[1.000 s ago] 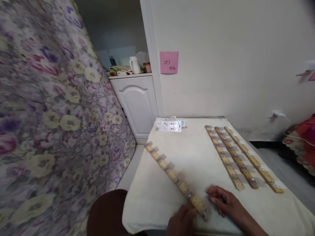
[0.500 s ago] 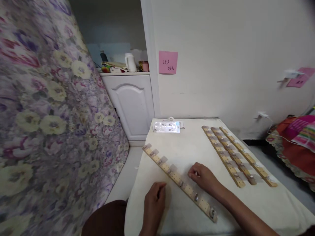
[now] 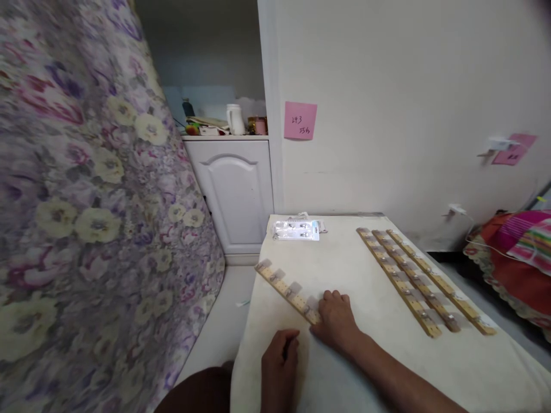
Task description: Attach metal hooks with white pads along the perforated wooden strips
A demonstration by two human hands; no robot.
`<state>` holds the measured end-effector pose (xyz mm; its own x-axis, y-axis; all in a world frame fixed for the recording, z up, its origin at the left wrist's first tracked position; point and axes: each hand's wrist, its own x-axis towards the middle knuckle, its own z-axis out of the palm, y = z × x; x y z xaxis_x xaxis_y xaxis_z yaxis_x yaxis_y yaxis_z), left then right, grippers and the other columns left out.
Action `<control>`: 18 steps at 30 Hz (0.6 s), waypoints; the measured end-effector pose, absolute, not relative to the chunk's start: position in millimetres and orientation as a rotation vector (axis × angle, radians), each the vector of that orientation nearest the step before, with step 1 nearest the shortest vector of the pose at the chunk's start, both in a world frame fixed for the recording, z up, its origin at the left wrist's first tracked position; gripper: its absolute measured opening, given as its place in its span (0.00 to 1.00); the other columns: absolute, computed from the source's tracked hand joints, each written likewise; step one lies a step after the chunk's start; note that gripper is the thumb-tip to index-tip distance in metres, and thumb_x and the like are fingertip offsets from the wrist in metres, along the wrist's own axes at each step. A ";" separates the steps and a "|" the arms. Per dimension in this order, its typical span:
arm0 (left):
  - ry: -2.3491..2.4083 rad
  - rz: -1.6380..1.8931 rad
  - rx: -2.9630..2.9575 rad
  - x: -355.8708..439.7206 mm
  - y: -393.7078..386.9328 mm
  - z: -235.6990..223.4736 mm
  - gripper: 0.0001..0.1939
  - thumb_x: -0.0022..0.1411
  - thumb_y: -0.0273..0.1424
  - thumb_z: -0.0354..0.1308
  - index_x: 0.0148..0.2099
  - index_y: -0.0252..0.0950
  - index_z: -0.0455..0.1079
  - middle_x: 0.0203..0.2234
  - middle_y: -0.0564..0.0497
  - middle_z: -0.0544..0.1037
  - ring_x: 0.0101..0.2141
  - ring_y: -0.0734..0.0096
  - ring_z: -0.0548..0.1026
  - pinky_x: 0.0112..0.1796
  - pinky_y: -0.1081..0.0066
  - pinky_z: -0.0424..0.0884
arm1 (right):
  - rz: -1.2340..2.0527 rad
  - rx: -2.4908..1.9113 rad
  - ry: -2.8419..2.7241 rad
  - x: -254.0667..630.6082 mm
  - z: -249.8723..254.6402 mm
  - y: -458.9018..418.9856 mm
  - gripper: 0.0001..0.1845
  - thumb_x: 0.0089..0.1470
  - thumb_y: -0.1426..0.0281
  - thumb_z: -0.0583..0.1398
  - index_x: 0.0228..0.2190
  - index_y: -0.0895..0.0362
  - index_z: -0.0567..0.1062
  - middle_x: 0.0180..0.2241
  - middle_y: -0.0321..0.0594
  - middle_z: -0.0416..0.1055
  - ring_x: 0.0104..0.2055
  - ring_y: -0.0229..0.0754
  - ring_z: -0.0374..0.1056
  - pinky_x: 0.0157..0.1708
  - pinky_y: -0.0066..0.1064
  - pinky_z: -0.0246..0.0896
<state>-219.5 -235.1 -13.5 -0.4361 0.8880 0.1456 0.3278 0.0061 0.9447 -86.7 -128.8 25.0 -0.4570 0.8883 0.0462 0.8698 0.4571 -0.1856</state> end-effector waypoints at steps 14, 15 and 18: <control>1.799 1.401 1.244 -227.1 -232.7 -23.4 0.15 0.56 0.40 0.53 0.38 0.36 0.74 0.28 0.50 0.79 0.27 0.65 0.75 0.31 0.68 0.73 | 0.231 -1.691 -2.391 -53.6 38.8 -117.4 0.13 0.44 0.63 0.61 0.30 0.59 0.77 0.37 0.48 0.72 0.42 0.51 0.64 0.41 0.38 0.51; 1.808 1.408 1.245 -227.9 -231.4 -25.2 0.15 0.56 0.41 0.53 0.37 0.37 0.74 0.27 0.51 0.79 0.26 0.66 0.74 0.30 0.69 0.73 | 0.224 -1.732 -2.363 -47.3 41.2 -113.1 0.13 0.44 0.62 0.61 0.30 0.59 0.77 0.36 0.48 0.72 0.42 0.51 0.64 0.41 0.38 0.51; 1.839 1.463 1.247 -228.9 -228.9 -24.9 0.15 0.55 0.42 0.54 0.36 0.38 0.75 0.29 0.51 0.79 0.28 0.65 0.75 0.33 0.69 0.73 | 0.194 -1.874 -2.266 -26.8 49.6 -96.5 0.15 0.46 0.61 0.59 0.30 0.59 0.78 0.37 0.48 0.73 0.43 0.51 0.65 0.41 0.38 0.52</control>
<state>-228.9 -228.9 -24.9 -0.4716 0.8660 0.1665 0.3568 0.0147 0.9341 -26.8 -96.5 49.6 -0.1800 0.9814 0.0662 0.9559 0.1904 -0.2235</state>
